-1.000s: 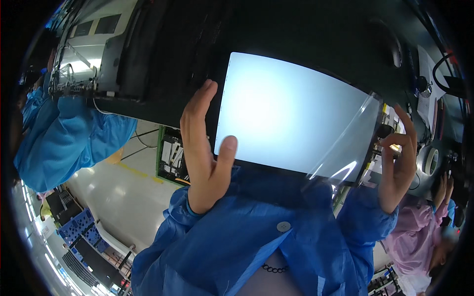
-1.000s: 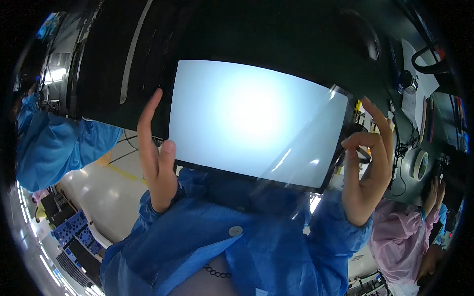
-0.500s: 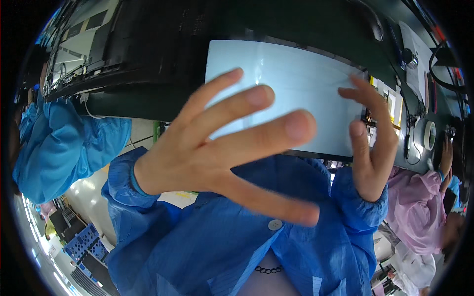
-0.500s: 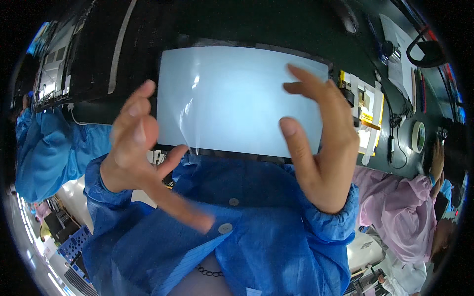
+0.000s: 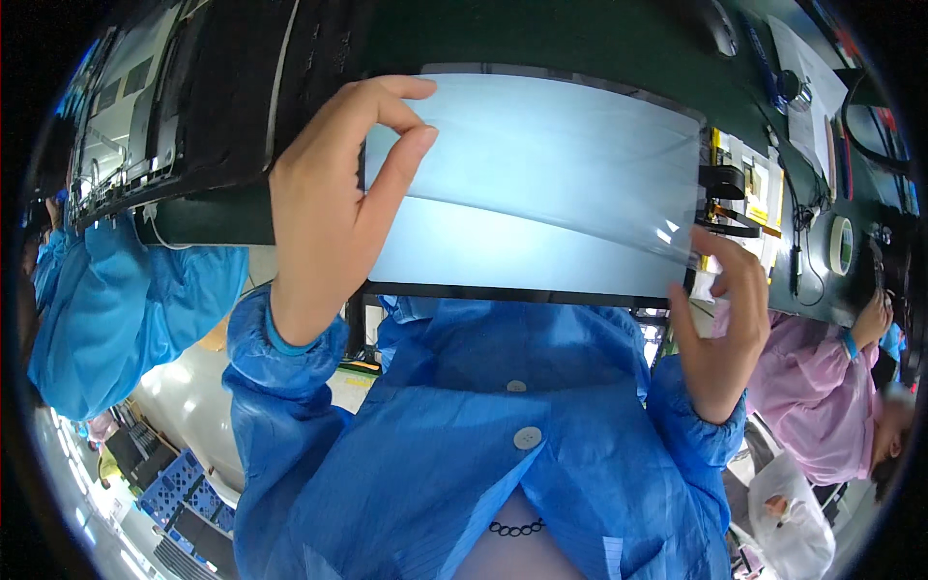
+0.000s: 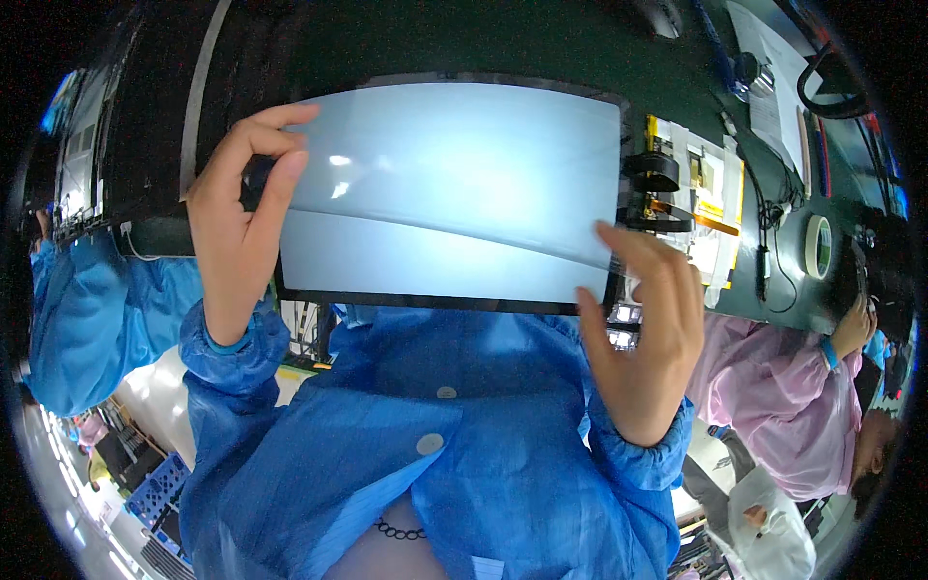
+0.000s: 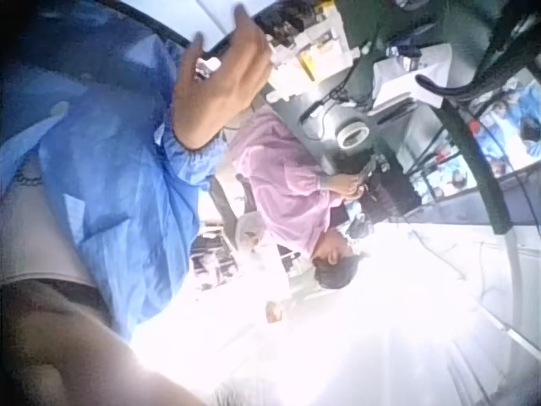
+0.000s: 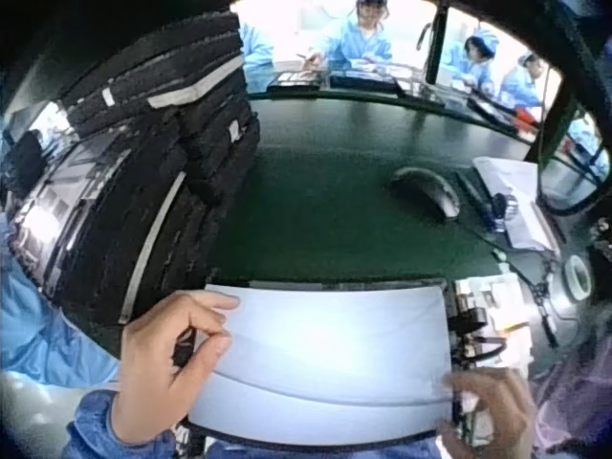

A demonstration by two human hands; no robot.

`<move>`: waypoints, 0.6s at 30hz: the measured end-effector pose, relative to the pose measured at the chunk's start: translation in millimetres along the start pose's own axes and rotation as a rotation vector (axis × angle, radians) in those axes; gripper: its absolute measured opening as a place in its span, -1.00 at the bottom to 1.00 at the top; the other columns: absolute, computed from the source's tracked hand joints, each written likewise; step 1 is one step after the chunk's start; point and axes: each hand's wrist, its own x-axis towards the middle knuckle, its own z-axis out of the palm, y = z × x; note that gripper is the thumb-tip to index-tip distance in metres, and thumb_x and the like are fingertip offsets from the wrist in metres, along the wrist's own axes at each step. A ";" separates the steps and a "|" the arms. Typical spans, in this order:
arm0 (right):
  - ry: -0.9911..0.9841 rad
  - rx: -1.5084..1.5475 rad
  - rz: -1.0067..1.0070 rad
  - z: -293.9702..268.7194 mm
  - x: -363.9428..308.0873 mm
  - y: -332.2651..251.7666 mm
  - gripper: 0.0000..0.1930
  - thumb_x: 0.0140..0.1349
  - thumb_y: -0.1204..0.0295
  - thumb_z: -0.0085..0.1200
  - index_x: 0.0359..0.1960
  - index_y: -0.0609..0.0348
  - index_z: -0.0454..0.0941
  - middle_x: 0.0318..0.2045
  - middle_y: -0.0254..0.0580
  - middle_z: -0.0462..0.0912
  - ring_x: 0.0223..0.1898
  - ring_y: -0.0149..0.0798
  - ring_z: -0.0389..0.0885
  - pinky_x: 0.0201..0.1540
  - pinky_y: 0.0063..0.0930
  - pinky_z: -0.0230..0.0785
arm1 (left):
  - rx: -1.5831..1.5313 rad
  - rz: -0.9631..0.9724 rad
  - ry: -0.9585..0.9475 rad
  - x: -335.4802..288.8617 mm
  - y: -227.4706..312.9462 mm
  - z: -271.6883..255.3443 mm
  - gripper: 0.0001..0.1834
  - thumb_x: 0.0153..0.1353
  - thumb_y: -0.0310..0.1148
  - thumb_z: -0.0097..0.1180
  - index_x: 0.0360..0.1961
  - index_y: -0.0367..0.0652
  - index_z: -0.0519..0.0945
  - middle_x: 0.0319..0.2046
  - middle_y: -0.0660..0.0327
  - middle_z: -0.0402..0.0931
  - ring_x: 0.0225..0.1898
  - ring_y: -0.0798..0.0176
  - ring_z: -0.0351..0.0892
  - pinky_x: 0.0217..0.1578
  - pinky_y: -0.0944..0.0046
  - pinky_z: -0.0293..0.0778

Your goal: The person tests tablet screens by connecting ribbon cables to a testing device, tapping and swiping the touchscreens, peeling protective film, and disconnecting the cables.

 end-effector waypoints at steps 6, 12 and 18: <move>0.222 0.077 0.162 8.1 27.9 -7.7 -0.54 -0.04 0.73 0.14 -0.02 0.21 0.47 -0.36 -0.26 0.61 -0.45 -0.46 0.48 -0.44 -0.65 0.32 | 0.189 0.057 -0.124 -3.4 -8.4 -8.6 -0.82 0.26 -0.27 0.01 -0.24 -0.12 0.56 -0.18 0.12 0.61 -0.14 0.06 0.61 0.12 0.04 0.30; 0.137 0.112 -0.379 25.9 52.9 -41.6 -0.56 -0.05 0.70 0.10 -0.03 0.24 0.49 -0.26 -0.16 0.60 -0.23 -0.26 0.61 -0.20 -0.52 0.46 | -0.037 0.093 -0.162 -10.6 -6.9 -12.6 -0.47 0.36 -0.04 -0.38 0.05 -0.19 0.46 -0.11 0.04 0.58 -0.02 0.02 0.56 0.29 -0.08 -0.06; -0.151 0.682 -0.660 71.6 7.5 -85.9 -0.64 0.03 0.48 0.08 -0.07 0.20 0.50 -0.15 -0.01 0.55 -0.07 -0.05 0.58 -0.01 -0.32 0.48 | 0.208 0.033 -0.245 -9.0 4.2 -11.3 -0.65 0.34 -0.34 -0.29 0.06 -0.18 0.43 -0.08 0.12 0.57 0.02 0.08 0.53 0.32 -0.10 -0.10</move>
